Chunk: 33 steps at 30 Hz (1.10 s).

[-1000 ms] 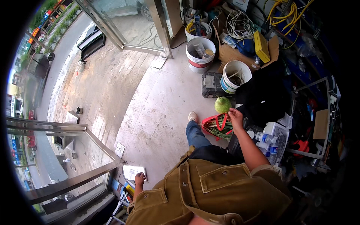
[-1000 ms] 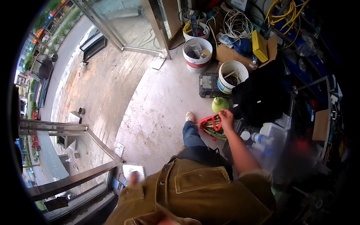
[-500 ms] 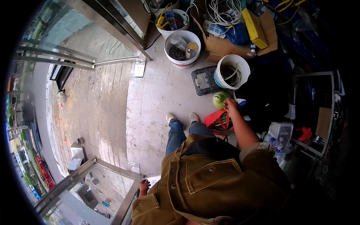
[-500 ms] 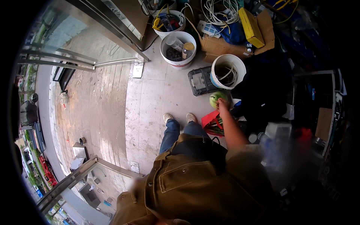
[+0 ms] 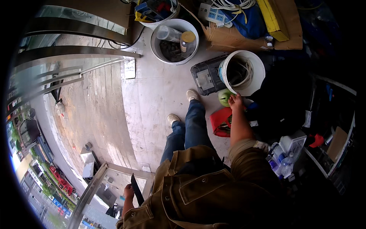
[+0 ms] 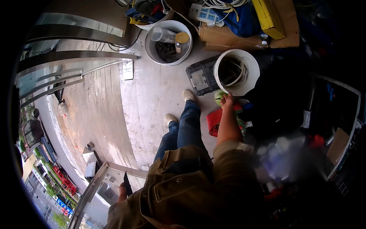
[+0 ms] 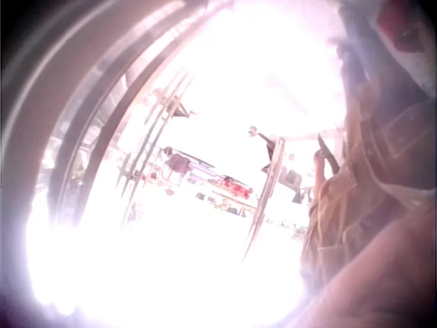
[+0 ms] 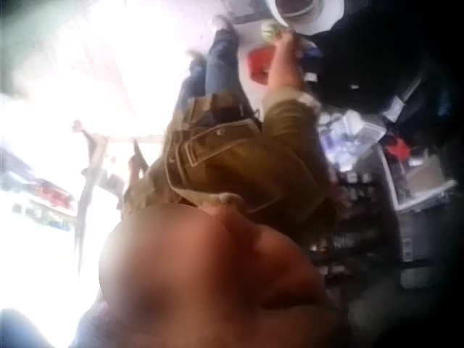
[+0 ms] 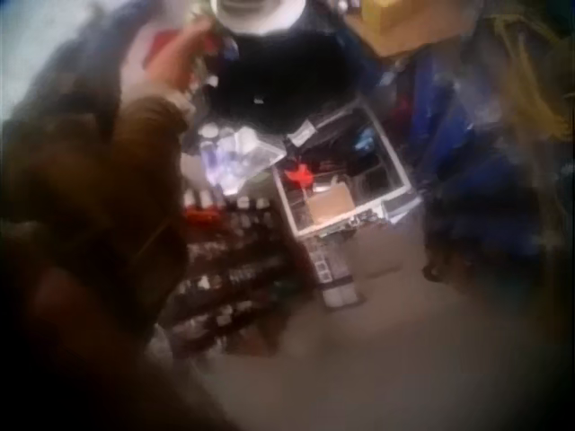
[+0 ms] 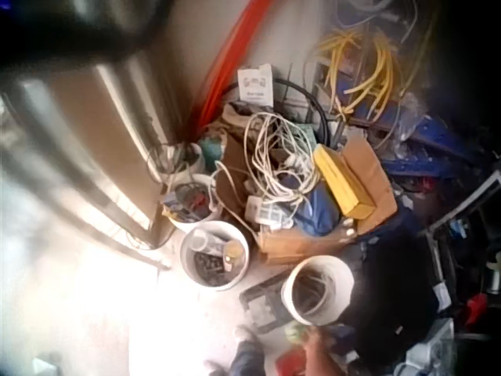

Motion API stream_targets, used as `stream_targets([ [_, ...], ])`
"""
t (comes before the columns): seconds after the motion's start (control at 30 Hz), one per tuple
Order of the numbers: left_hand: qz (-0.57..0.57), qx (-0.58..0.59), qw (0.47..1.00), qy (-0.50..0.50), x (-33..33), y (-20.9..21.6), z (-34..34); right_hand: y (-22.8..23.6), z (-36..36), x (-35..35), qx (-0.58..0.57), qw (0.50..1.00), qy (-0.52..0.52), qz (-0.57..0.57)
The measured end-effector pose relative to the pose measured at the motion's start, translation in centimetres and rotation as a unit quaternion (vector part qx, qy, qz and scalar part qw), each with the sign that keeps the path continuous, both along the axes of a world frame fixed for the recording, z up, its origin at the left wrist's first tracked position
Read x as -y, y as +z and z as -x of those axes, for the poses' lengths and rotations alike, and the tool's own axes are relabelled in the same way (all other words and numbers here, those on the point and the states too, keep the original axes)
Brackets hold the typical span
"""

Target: The person disassembles a large black appliance, likely a range hood, on a paved outdoor surface. They use a power drill to remove screws from the casing and internal components, then remove a circular filter and a black box, placing them into a bucket.

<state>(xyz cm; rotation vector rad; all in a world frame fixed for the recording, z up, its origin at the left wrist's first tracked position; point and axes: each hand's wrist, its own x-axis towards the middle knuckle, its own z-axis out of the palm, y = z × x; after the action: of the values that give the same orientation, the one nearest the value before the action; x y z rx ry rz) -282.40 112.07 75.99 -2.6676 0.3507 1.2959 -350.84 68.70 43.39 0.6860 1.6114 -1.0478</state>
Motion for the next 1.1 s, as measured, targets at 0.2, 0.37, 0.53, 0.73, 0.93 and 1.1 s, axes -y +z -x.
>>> stream_targets([
  [0.2,-0.008,-0.043,0.994,0.102,3.0,2.0,6.2,-4.0,-0.1,2.8,0.052,0.996,-0.073,0.005],
  [0.37,-0.055,0.011,0.996,0.073,2.2,3.2,6.6,-5.0,-0.8,4.3,-0.02,0.999,-0.035,0.017],
  [0.53,-0.048,-0.036,0.984,0.167,-0.8,2.5,8.3,3.5,-5.6,9.2,-0.001,0.998,-0.001,-0.059],
  [0.73,0.04,-0.058,0.961,0.266,-10.2,-2.0,4.2,12.4,-21.6,4.2,0.038,0.974,0.195,-0.104],
  [0.93,0.095,-0.059,0.941,0.321,-15.8,-7.6,-5.7,17.4,-42.7,1.9,0.077,0.922,0.362,-0.115],
  [1.1,0.199,-0.031,0.908,0.366,-19.1,-9.4,-17.5,20.8,-62.5,2.0,0.069,0.89,0.448,-0.057],
])
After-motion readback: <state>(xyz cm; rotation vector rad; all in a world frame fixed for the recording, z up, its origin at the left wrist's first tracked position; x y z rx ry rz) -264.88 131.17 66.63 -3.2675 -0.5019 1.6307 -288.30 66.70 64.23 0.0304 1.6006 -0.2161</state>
